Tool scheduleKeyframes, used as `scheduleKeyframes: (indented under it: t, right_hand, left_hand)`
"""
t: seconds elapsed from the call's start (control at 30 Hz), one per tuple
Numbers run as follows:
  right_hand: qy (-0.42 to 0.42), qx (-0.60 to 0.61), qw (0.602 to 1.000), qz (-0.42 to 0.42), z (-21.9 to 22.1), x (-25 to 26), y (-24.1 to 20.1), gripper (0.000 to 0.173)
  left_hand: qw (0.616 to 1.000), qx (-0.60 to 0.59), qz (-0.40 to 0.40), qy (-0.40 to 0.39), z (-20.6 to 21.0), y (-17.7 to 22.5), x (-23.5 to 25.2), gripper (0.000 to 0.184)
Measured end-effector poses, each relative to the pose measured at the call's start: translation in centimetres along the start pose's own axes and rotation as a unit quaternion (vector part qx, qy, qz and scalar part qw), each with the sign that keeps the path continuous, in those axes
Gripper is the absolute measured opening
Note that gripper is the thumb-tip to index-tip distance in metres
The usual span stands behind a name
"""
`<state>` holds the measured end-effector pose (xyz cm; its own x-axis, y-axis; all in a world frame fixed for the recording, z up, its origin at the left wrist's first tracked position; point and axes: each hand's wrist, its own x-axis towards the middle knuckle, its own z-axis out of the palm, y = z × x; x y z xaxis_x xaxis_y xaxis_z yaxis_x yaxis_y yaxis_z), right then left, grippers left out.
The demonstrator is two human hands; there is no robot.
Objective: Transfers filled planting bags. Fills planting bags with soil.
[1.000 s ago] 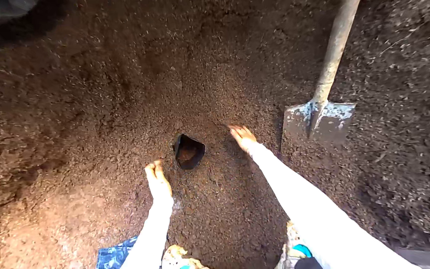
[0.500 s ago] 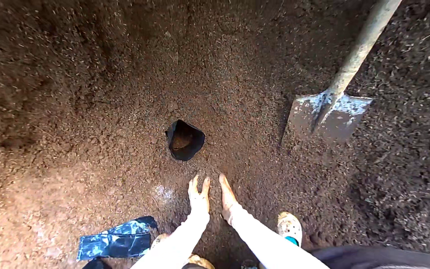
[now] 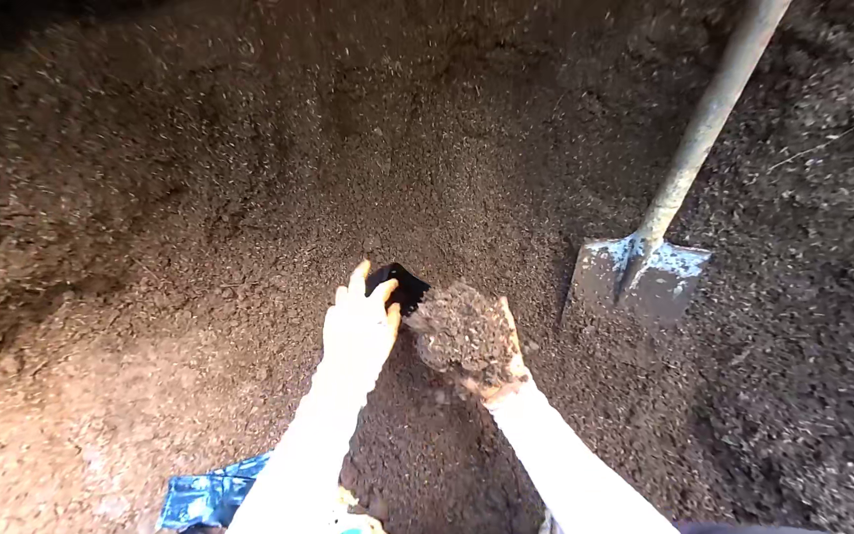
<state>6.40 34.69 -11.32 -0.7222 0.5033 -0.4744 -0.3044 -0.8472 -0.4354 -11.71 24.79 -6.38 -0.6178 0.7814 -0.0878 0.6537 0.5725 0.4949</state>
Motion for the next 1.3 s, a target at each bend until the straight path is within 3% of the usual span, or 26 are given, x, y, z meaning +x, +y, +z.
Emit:
scheduleKeyframes:
  t: [0.1, 0.17, 0.33, 0.47, 0.63, 0.73, 0.8, 0.87, 0.93, 1.0, 1.07, 1.1, 1.17, 1.3]
  right_hand:
    - [-0.084, -0.022, 0.996, -0.005, 3.6, 2.4, -0.1, 0.075]
    - [-0.111, -0.028, 0.993, -0.009, 5.0, 3.9, 0.2, 0.069]
    - [0.003, -0.146, 0.988, -0.054, 8.5, 4.2, 0.4, 0.044]
    - [0.009, -0.323, 0.939, -0.120, 10.8, 3.6, -0.7, 0.043]
    - [0.014, -0.469, 0.881, -0.052, 13.5, 2.8, -2.3, 0.046]
    - [-0.035, -0.523, 0.850, -0.053, 12.8, 4.0, -3.3, 0.042]
    - [-0.032, -0.571, 0.813, -0.113, 10.3, 6.0, -4.4, 0.042]
    - [0.018, -0.630, 0.761, -0.155, 5.4, 8.9, -5.7, 0.043]
    - [0.072, -0.732, 0.662, -0.141, -1.9, 12.0, -6.6, 0.047]
    - [0.119, -0.819, 0.556, -0.074, -8.2, 13.3, -5.8, 0.051]
    - [0.133, -0.854, 0.502, -0.034, -10.9, 13.4, -3.5, 0.054]
    - [0.138, -0.853, 0.501, -0.052, -11.4, 13.2, -1.9, 0.054]
    - [0.142, -0.827, 0.537, -0.088, -11.1, 12.3, 1.7, 0.053]
    - [0.120, -0.761, 0.632, -0.085, -9.2, 8.8, 7.7, 0.054]
  left_hand:
    - [0.992, -0.088, -0.017, -0.084, 0.0, -0.7, 1.7, 0.051]
    - [0.991, -0.087, -0.013, -0.104, -0.6, -0.6, 1.6, 0.054]
    - [0.992, -0.067, -0.032, -0.102, -1.5, -1.4, 1.5, 0.064]
    - [0.987, -0.098, -0.063, -0.112, -2.2, -1.5, 2.1, 0.081]
    - [0.989, -0.127, -0.004, -0.076, -2.3, -2.2, 3.6, 0.083]
    - [0.991, -0.105, 0.034, -0.081, -2.0, -2.5, 3.9, 0.084]
    - [0.985, -0.165, 0.036, -0.037, -1.5, -3.6, 3.5, 0.074]
    - [0.962, -0.270, -0.010, 0.045, 0.0, -5.6, 2.5, 0.055]
    - [0.932, -0.326, -0.087, 0.135, 3.1, -8.6, 1.5, 0.046]
    - [0.950, -0.231, -0.155, 0.143, 7.5, -12.3, 0.7, 0.047]
    - [0.974, -0.102, -0.193, 0.058, 11.8, -14.8, -0.4, 0.053]
    - [0.979, -0.075, -0.189, 0.030, 13.6, -15.0, -1.3, 0.059]
    - [0.986, -0.067, -0.143, 0.043, 16.0, -13.8, -2.8, 0.064]
    - [0.982, -0.158, -0.097, 0.028, 17.9, -9.5, -4.2, 0.054]
